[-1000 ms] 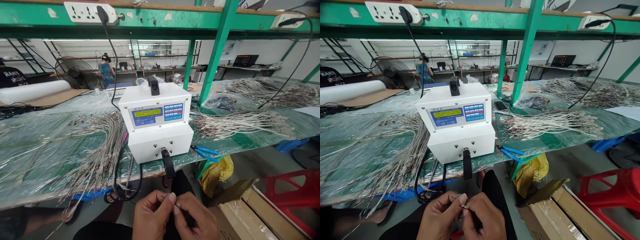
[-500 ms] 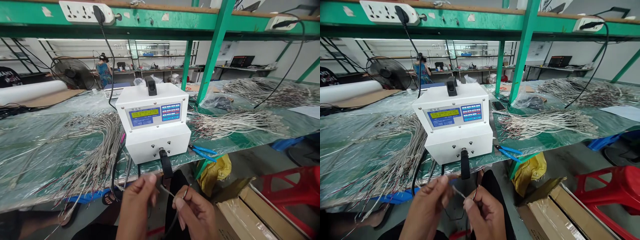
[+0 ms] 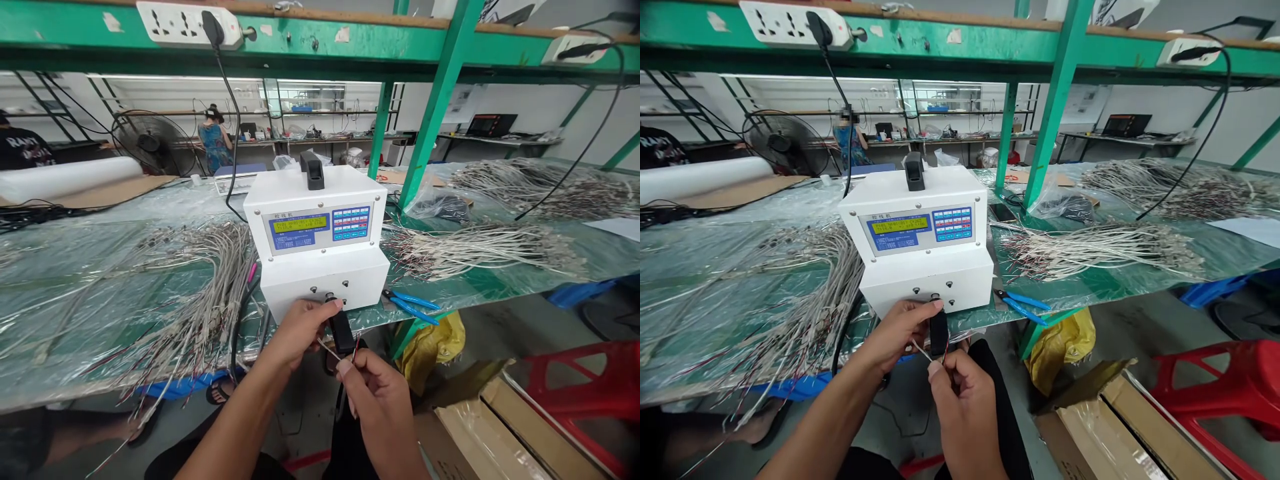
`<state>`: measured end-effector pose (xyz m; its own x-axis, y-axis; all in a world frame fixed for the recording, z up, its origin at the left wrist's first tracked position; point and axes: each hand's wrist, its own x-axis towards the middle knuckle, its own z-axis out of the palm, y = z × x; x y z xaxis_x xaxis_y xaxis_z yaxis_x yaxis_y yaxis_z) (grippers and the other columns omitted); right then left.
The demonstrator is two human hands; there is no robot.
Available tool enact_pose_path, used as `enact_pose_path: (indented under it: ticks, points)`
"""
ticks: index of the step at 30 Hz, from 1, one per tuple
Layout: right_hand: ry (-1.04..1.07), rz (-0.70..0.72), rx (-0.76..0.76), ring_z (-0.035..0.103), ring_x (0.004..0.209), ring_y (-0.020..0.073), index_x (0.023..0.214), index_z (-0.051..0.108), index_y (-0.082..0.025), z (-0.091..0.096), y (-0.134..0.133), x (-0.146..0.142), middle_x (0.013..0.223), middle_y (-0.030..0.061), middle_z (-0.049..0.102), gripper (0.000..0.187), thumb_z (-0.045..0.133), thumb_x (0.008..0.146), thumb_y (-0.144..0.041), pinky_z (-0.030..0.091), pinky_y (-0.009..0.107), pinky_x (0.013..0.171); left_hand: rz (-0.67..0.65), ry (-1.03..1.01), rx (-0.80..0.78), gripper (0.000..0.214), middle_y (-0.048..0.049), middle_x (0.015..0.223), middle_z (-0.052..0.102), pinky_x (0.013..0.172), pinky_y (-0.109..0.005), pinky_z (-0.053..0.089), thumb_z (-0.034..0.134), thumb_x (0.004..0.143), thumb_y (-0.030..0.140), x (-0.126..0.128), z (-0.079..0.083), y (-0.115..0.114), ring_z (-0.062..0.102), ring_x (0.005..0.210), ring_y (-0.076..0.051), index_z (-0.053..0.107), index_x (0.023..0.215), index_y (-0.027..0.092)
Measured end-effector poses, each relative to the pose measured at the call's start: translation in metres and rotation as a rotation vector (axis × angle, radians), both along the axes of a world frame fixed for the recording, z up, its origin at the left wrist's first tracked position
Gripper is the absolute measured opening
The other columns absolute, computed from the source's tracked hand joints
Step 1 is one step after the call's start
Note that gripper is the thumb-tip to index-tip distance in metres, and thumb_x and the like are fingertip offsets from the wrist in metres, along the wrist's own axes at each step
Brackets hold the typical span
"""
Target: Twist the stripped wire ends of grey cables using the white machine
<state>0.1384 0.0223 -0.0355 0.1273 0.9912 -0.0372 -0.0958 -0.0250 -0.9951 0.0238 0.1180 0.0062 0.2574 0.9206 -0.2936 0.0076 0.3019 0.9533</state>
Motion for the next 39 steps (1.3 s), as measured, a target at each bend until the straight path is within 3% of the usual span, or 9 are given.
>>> enact_pose_path:
  ticks: [8,15,18,22,26,32,39]
  points:
    - [-0.054,-0.036,-0.006,0.028,0.048,0.0078,0.068,0.051,-0.017,0.005,0.003,0.002,0.053,-0.0078,0.033,0.037,0.055,0.089,-0.048,0.024,0.022,0.046,0.017,-0.070,-0.024,0.039,0.0039,0.046,0.043,0.042,-0.023,0.022,0.068,0.075,0.048,0.002,-0.010,0.001,0.034,0.040,-0.009,0.052,0.055,0.018]
    - [-0.060,-0.072,-0.068,0.034,0.046,0.0076,0.069,0.052,-0.017,-0.001,0.002,0.001,0.048,-0.0082,0.036,0.040,0.057,0.089,-0.052,0.028,0.020,0.047,0.016,-0.118,-0.032,0.046,0.0087,0.047,0.030,0.044,-0.023,0.026,0.070,0.075,0.052,0.002,-0.009,-0.003,0.027,0.041,-0.008,0.047,0.052,0.019]
    - [0.013,-0.075,-0.116,0.041,0.047,0.0086,0.077,0.060,-0.014,-0.001,0.001,0.001,0.051,-0.0057,0.045,0.039,0.063,0.083,-0.053,0.035,0.019,0.047,0.063,-0.102,-0.001,0.051,0.0086,0.046,0.028,0.045,-0.024,0.029,0.067,0.077,0.060,-0.001,-0.011,-0.009,0.028,0.042,-0.009,0.048,0.052,0.019]
    - [0.059,-0.047,-0.165,0.044,0.052,0.0088,0.089,0.066,-0.012,-0.007,0.000,0.003,0.060,-0.0024,0.054,0.038,0.073,0.075,-0.047,0.035,0.018,0.046,0.255,-0.042,0.069,0.058,0.0056,0.048,0.035,0.047,-0.025,0.035,0.053,0.081,0.070,-0.011,-0.017,-0.031,0.033,0.046,-0.012,0.064,0.068,0.015]
    - [0.000,-0.085,-0.132,0.049,0.054,0.0107,0.087,0.066,-0.014,-0.015,-0.002,0.004,0.059,-0.0025,0.055,0.036,0.068,0.081,-0.049,0.040,0.019,0.050,0.402,-0.008,0.076,0.055,0.0046,0.051,0.035,0.049,-0.025,0.037,0.058,0.081,0.066,-0.017,-0.023,-0.065,0.037,0.050,-0.013,0.072,0.075,0.013]
    - [-0.058,-0.112,-0.109,0.053,0.054,0.0125,0.079,0.061,-0.016,-0.013,-0.005,0.004,0.057,-0.0026,0.056,0.036,0.067,0.081,-0.051,0.045,0.021,0.053,0.488,-0.078,-0.023,0.052,0.0045,0.050,0.034,0.049,-0.024,0.037,0.068,0.075,0.064,-0.012,-0.043,-0.100,0.037,0.050,-0.013,0.074,0.071,0.012]
    - [-0.078,-0.147,-0.056,0.052,0.051,0.0104,0.074,0.061,-0.016,0.000,-0.012,0.001,0.053,-0.0044,0.052,0.032,0.065,0.084,-0.047,0.040,0.019,0.053,0.500,-0.146,-0.063,0.050,0.0045,0.048,0.034,0.047,-0.024,0.037,0.072,0.071,0.062,-0.004,-0.050,-0.108,0.036,0.047,-0.012,0.072,0.066,0.012]
